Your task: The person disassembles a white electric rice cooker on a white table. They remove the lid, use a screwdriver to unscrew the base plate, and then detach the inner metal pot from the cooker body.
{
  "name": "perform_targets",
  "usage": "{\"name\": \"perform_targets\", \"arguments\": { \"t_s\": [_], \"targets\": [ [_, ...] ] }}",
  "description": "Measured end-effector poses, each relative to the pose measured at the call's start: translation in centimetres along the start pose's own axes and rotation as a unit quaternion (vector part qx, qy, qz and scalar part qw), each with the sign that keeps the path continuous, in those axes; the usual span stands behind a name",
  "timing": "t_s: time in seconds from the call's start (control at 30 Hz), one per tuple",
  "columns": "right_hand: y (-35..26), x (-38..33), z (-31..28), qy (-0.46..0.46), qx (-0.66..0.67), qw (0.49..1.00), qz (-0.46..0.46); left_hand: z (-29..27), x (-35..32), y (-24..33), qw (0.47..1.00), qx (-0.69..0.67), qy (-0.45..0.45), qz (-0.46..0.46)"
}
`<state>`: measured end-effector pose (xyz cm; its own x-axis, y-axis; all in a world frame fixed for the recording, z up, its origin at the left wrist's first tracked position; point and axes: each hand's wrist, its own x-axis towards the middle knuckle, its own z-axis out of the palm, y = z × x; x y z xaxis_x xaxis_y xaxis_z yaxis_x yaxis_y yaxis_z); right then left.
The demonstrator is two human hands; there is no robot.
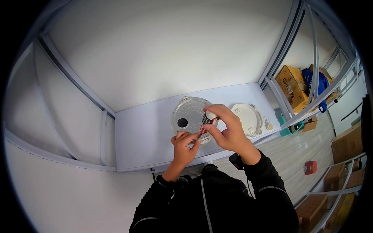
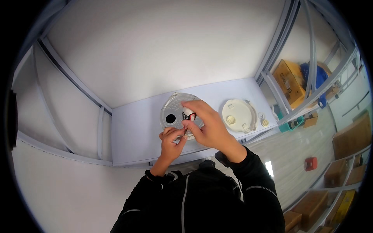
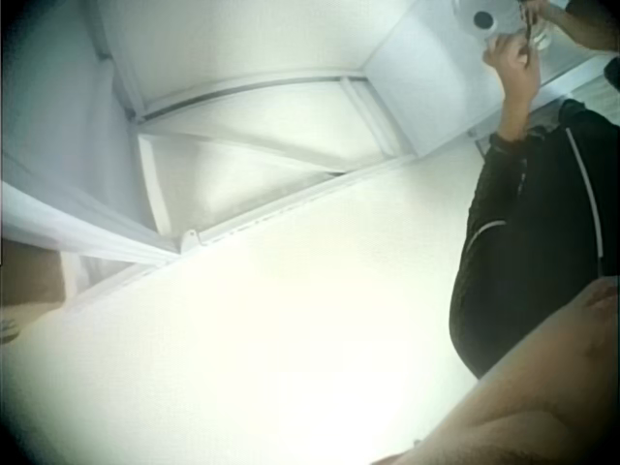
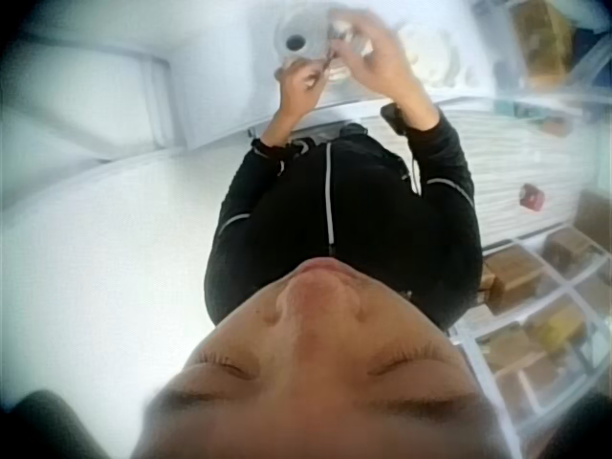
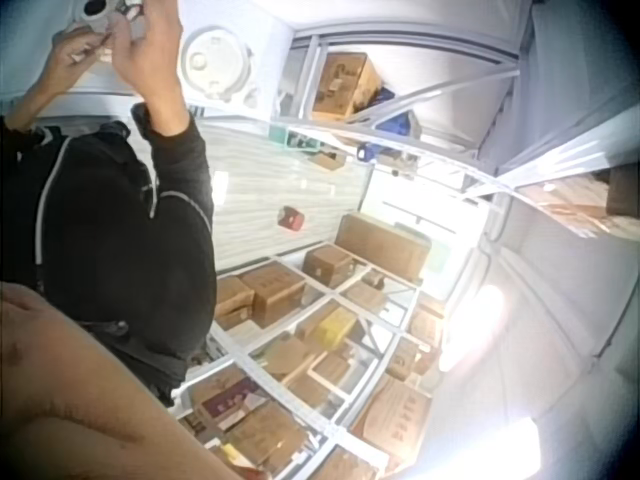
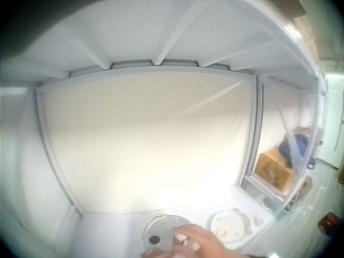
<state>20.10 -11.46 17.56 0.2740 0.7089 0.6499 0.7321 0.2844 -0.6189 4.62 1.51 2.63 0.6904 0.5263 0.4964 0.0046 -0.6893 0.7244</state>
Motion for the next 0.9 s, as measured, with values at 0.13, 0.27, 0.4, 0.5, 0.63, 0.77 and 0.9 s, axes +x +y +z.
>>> {"name": "perform_targets", "arguments": {
  "t_s": [0.13,0.27,0.4,0.5,0.63,0.77,0.9],
  "targets": [
    [0.1,-0.2,0.1,0.02,0.002,0.999,-0.026,-0.2,0.0,0.0,1.0,0.028,0.0,0.011],
    [0.1,-0.3,-0.2,0.024,-0.009,0.998,-0.05,-0.5,0.1,0.3,0.998,0.058,0.013,0.034],
    [0.2,-0.4,-0.8,0.036,0.0,0.998,-0.044,-0.5,0.4,0.3,0.993,0.086,0.036,0.072],
    [0.6,-0.8,-0.9,0.055,0.006,0.998,-0.042,-0.7,0.8,0.8,0.986,0.12,0.042,0.106],
    [1.2,-1.3,-1.5,0.063,-0.001,0.996,-0.056,-0.7,1.2,1.5,0.984,0.123,0.039,0.124],
    [1.0,-1.6,-1.6,0.112,0.038,0.992,-0.032,-1.0,1.3,1.8,0.984,0.117,0.032,0.131],
    [1.2,-1.8,-2.0,0.128,0.034,0.991,-0.028,-1.0,1.8,2.0,0.992,0.09,0.017,0.092]
  ]
}}
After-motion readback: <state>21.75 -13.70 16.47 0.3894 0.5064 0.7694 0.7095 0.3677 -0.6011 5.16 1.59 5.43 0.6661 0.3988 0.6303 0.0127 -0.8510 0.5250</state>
